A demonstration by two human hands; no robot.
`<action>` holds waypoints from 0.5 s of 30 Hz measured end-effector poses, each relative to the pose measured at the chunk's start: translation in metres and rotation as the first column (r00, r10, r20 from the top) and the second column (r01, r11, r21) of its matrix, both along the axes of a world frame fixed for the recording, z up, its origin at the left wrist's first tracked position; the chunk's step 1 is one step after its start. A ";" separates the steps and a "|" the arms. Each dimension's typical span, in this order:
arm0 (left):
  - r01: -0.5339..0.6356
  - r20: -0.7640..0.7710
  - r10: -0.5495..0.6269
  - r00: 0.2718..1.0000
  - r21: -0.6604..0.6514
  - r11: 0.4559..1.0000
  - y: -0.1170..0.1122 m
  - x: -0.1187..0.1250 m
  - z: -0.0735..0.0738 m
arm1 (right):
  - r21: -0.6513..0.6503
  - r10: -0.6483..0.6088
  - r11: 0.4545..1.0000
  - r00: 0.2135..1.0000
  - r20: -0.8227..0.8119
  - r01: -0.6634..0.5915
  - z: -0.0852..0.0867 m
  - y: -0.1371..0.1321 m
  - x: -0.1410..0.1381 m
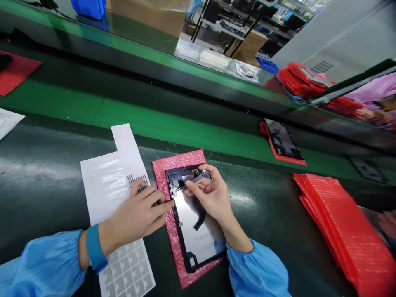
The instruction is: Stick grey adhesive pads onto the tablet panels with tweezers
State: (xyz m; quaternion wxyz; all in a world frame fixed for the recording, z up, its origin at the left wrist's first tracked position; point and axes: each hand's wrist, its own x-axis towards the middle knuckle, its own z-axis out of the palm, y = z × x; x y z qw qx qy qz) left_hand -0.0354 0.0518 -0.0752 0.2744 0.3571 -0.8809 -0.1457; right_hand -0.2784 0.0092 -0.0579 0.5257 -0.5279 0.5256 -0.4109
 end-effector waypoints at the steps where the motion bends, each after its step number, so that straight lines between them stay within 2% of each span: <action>1: -0.002 0.001 0.002 1.000 -0.003 1.000 0.000 0.000 0.000 | 0.001 -0.002 1.000 1.000 -0.001 0.002 0.000 0.000 0.000; 15: -0.018 0.046 0.020 0.999 -0.035 0.999 0.001 0.000 -0.001 | -0.015 0.006 1.000 1.000 -0.005 -0.006 -0.001 0.000 -0.001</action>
